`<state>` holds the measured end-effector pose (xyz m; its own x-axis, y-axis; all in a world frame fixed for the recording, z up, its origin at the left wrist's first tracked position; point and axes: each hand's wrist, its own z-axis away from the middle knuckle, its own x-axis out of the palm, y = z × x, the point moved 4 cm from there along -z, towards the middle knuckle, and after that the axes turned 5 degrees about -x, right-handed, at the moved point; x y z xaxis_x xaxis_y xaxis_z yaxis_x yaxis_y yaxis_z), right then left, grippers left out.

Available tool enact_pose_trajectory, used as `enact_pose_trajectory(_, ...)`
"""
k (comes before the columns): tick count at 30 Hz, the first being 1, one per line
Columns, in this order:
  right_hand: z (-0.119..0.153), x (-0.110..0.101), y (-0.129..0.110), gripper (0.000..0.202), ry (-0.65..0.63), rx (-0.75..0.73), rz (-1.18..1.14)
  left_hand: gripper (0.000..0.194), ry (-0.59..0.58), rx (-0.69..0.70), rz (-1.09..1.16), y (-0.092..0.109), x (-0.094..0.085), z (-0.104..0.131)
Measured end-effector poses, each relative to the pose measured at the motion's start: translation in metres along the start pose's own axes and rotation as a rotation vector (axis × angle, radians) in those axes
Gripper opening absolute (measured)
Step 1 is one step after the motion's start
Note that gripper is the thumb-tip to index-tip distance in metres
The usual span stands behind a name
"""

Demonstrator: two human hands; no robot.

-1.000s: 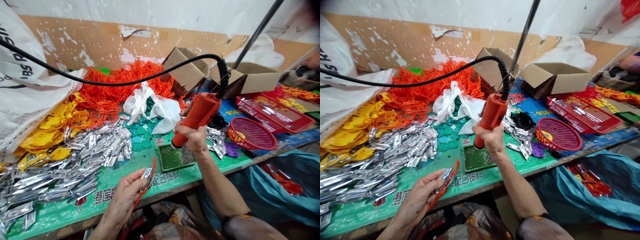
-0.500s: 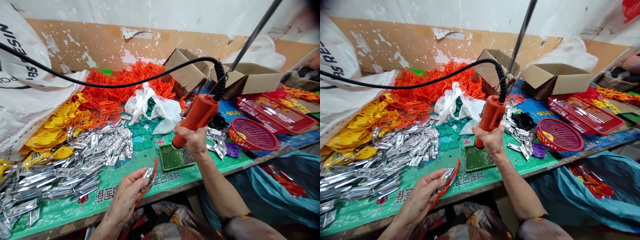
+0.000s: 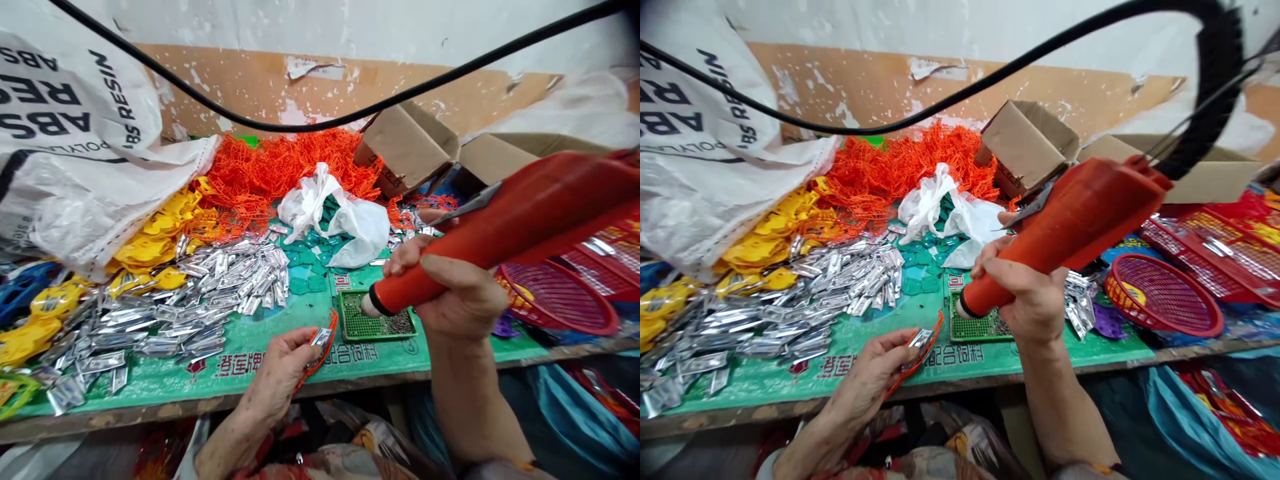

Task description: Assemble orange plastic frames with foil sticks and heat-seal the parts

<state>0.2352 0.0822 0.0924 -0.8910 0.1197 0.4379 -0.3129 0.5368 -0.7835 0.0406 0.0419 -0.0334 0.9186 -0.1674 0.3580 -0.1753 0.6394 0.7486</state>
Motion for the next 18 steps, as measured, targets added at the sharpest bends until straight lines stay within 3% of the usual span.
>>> enact_pose_trajectory(7,0.025,0.030,0.004,0.017,-0.105,0.089,-0.120,0.019,-0.020,0.002,-0.023,0.000,0.002,0.003)
enact_pose_trajectory(18,0.027,0.037,0.013,0.020,-0.112,0.116,-0.087,0.017,-0.027,0.006,-0.014,-0.004,-0.002,0.000)
